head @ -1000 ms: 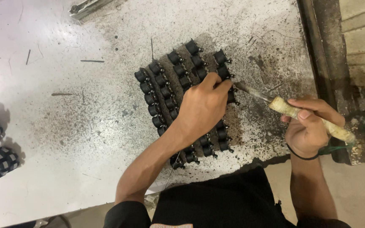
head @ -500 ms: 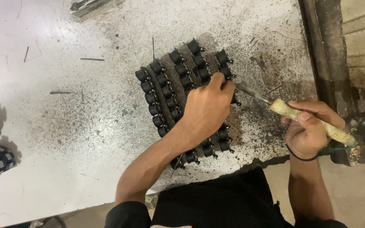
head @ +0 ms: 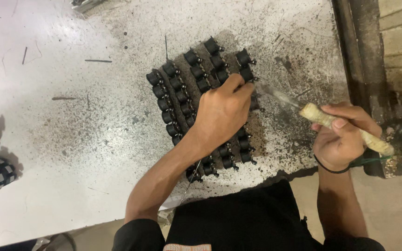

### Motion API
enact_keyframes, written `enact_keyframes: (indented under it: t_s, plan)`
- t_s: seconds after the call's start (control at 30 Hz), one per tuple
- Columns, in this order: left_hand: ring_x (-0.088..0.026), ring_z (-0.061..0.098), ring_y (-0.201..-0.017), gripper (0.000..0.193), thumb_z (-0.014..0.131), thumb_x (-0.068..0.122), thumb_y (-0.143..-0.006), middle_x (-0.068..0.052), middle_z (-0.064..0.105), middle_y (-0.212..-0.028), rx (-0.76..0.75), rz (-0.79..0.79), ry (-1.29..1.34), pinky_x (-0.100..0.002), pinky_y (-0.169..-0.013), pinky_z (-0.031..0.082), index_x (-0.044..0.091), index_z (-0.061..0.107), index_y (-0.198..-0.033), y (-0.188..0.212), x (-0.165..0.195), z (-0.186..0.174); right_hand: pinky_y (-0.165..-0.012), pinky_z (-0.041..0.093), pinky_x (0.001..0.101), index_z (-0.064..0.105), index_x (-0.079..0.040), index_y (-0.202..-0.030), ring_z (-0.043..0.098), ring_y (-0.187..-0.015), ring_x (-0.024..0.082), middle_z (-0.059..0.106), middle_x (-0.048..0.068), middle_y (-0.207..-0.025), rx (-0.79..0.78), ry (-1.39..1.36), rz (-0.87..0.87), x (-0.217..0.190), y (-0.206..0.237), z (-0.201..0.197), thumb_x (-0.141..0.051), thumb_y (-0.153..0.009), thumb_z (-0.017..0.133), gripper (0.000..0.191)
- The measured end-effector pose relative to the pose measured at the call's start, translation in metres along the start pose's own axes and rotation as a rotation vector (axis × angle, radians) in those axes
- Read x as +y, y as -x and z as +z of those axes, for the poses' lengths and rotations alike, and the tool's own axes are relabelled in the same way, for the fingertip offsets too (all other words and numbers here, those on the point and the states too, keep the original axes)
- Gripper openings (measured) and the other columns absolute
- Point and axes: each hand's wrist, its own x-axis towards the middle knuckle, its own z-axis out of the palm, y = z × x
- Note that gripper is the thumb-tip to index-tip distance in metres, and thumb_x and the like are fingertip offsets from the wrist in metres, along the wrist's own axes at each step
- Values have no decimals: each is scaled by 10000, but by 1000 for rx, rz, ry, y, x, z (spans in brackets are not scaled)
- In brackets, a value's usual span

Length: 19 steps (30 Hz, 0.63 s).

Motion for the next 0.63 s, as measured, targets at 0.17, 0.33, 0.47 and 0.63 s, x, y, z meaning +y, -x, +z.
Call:
enact_keyframes:
  t_s: [0.17, 0.33, 0.47, 0.63]
  plan:
    - [-283, 686, -637, 178, 699, 21, -894, -109, 617, -953, -14, 11, -4, -370, -566, 597, 19, 704, -1071, -9, 0, -2, -561, 528, 297, 675, 143, -1022, 613, -596, 251, 662, 235, -855, -51, 41, -34, -3, -3, 4, -129, -997, 603, 282]
    - [-296, 685, -664, 106, 701, 21, -928, -113, 609, -974, 55, 0, -1, -374, -576, 589, 20, 657, -1023, -5, 10, -14, -508, 555, 298, 622, 28, -960, 610, -564, 214, 659, 201, -928, 51, 43, -169, -7, -10, -5, -157, -930, 593, 190]
    - [-260, 709, -715, 171, 676, -6, -926, -114, 594, -1027, 42, 7, 26, -341, -600, 607, 10, 644, -1093, 16, 23, -23, -562, 534, 314, 662, 115, -994, 614, -585, 239, 674, 248, -905, 6, 35, -125, -5, 22, -6, -151, -999, 594, 274]
    - [-274, 717, -709, 280, 702, 9, -903, -102, 609, -1046, -56, -32, 2, -366, -592, 606, 43, 695, -1181, 28, 24, -3, -541, 506, 304, 662, 132, -1003, 598, -603, 252, 654, 252, -894, 63, 2, -40, -10, 34, -9, -153, -972, 601, 293]
